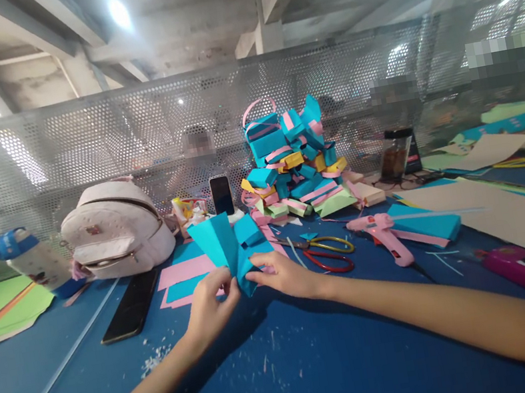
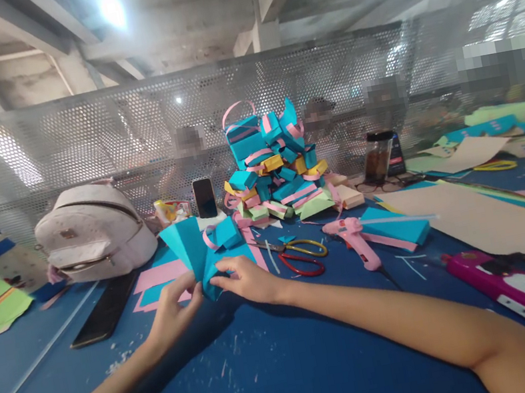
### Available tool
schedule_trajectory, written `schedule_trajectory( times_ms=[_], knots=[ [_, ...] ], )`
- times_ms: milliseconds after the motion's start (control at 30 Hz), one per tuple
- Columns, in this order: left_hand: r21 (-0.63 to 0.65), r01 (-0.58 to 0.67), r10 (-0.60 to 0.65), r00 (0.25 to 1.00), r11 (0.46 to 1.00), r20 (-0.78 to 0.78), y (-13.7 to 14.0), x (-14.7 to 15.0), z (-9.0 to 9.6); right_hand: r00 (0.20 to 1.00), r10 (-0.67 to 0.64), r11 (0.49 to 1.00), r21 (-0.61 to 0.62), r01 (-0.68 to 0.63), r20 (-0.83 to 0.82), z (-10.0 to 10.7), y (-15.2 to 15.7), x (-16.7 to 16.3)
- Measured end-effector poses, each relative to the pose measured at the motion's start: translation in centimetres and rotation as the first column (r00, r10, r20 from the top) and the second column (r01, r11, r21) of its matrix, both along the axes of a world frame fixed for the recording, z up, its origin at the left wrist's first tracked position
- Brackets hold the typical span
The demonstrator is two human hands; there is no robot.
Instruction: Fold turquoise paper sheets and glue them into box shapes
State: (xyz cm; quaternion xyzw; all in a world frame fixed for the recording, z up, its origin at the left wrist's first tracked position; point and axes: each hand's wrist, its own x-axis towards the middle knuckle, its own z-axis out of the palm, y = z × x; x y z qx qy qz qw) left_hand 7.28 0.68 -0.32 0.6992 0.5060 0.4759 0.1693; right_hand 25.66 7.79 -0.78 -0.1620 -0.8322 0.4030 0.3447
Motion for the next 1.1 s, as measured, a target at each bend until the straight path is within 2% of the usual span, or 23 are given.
schedule_trajectory(
  times_ms=[133,267,467,533,733,833,1100],
  knots=[
    [-0.024,-0.046,0.047,0.998,0.999,0.048,0.1,0.1,-0.3,0.997,-0.04,0.99,0.14,0.031,0.063,0.0,-0.2,0.0],
    [-0.044,0.002,0.003,0.994,0.999,0.109,0.1,0.5,0.0,0.991,-0.069,0.952,0.303,0.031,0.114,0.2,-0.6,0.1],
    [-0.085,-0.001,0.027,0.955,0.996,0.296,0.5,0.3,0.4,0.986,-0.164,0.801,0.586,0.117,0.027,1.4,-0.6,0.8],
    [-0.121,0.004,0.04,0.934,0.993,0.356,0.7,0.1,0.3,0.987,-0.159,0.779,0.617,0.113,0.02,1.8,-0.4,1.0],
    [-0.197,0.041,0.051,0.897,0.98,0.44,0.7,0.2,-0.2,0.987,-0.102,0.792,0.611,0.006,0.122,1.8,0.0,1.0],
    [-0.222,0.064,0.043,0.892,0.973,0.449,0.6,0.3,-0.4,0.981,-0.094,0.774,0.632,-0.034,0.168,1.6,0.3,1.0],
    [-0.287,0.063,0.073,0.895,0.956,0.44,0.7,0.1,-0.3,0.962,-0.06,0.62,0.765,-0.174,0.267,1.3,0.1,0.8]
  ],
)
